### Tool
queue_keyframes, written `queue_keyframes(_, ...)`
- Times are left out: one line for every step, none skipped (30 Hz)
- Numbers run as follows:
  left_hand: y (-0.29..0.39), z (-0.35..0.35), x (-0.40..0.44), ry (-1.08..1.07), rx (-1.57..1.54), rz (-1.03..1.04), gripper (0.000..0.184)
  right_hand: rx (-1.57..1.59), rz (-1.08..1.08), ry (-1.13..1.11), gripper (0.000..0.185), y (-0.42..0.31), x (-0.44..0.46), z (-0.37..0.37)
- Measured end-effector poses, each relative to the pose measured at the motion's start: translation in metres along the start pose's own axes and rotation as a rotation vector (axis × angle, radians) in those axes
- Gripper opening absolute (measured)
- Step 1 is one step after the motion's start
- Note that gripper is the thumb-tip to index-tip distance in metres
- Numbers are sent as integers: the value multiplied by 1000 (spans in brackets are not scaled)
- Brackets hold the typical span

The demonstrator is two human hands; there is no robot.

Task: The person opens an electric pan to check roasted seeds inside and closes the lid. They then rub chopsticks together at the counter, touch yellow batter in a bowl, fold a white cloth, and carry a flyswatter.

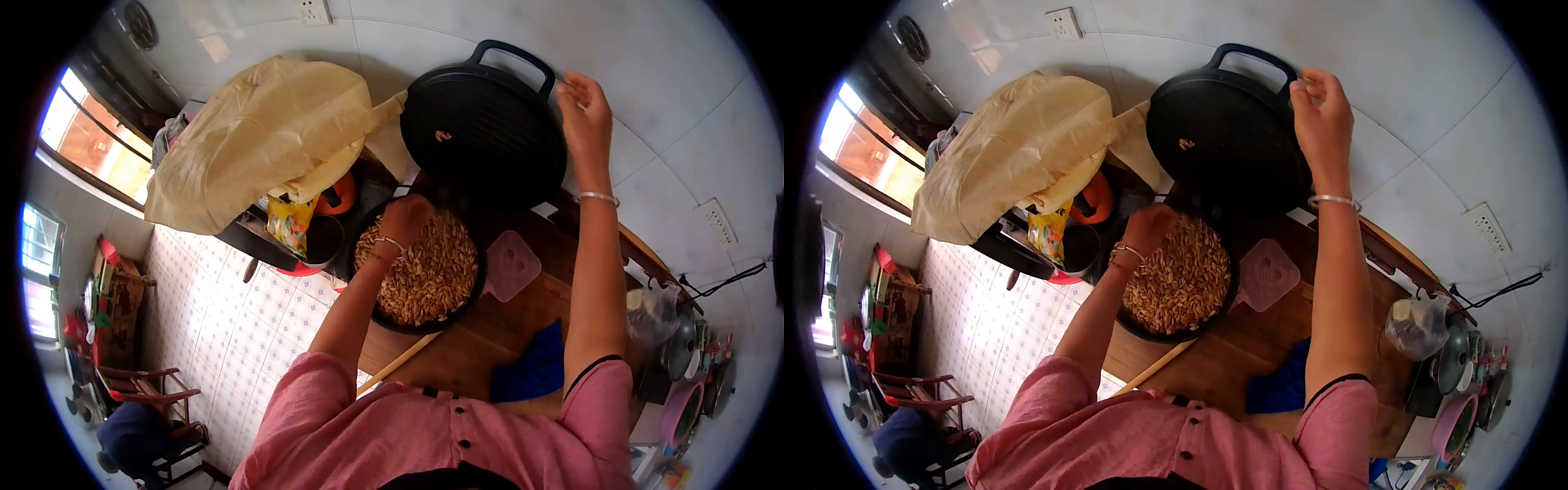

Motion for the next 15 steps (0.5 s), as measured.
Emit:
queue_keyframes(-1, 1, 5, 4, 1, 6, 8, -47, -5, -35, 36, 9, 7, 8)
queue_keyframes(-6, 9, 10, -58, 2, 2, 10, -45, -11, -30, 36, 17, 11, 12)
queue_keyframes(-9, 17, 13, -119, 3, -4, 12, -121, -20, -97, 35, 19, 14, 22)
queue_keyframes(-11, 19, 13, -114, 5, 2, 12, -196, -29, -164, 35, 23, 16, 30)
queue_keyframes(-19, 22, 11, -132, -59, -58, 11, -194, -50, -164, 35, 24, 16, 34)
queue_keyframes(-22, 23, 9, -150, -124, -118, 10, -190, -56, -160, 35, 27, 17, 37)
queue_keyframes(-20, 21, 7, -145, -123, -115, 10, -195, -80, -151, 35, 28, 17, 40)
queue_keyframes(-19, 19, 4, -121, -42, -116, 11, -200, -103, -143, 35, 30, 18, 41)
queue_keyframes(-17, 16, 3, -98, 38, -118, 12, -198, -106, -142, 35, 26, 18, 41)
queue_keyframes(-21, 16, 4, -95, 39, -119, 12, -133, -17, -120, 34, 31, 16, 37)
queue_keyframes(-19, 11, 5, -12, 77, -1, 15, -68, 73, -101, 34, 35, 11, 35)
queue_keyframes(-17, 7, 7, 74, 114, 119, 20, -64, 69, -103, 34, 26, 8, 33)
queue_keyframes(-24, 8, 14, 82, 114, 117, 20, -27, 115, -133, 35, 15, 2, 32)
queue_keyframes(-42, 7, 22, 34, -307, 19, 19, 9, 162, -163, 36, 6, -6, 33)
queue_keyframes(-56, 8, 28, -16, -728, -79, 18, 23, 136, -157, 32, -4, -13, 32)
Point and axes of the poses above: each hand's wrist, its own x-axis towards the middle knuckle, its own z-axis out of the palm, y = z × x, the point moved 9 cm from there along x, towards the middle knuckle, and after that the axes turned 10 degrees about -z, right-handed, at the moved point
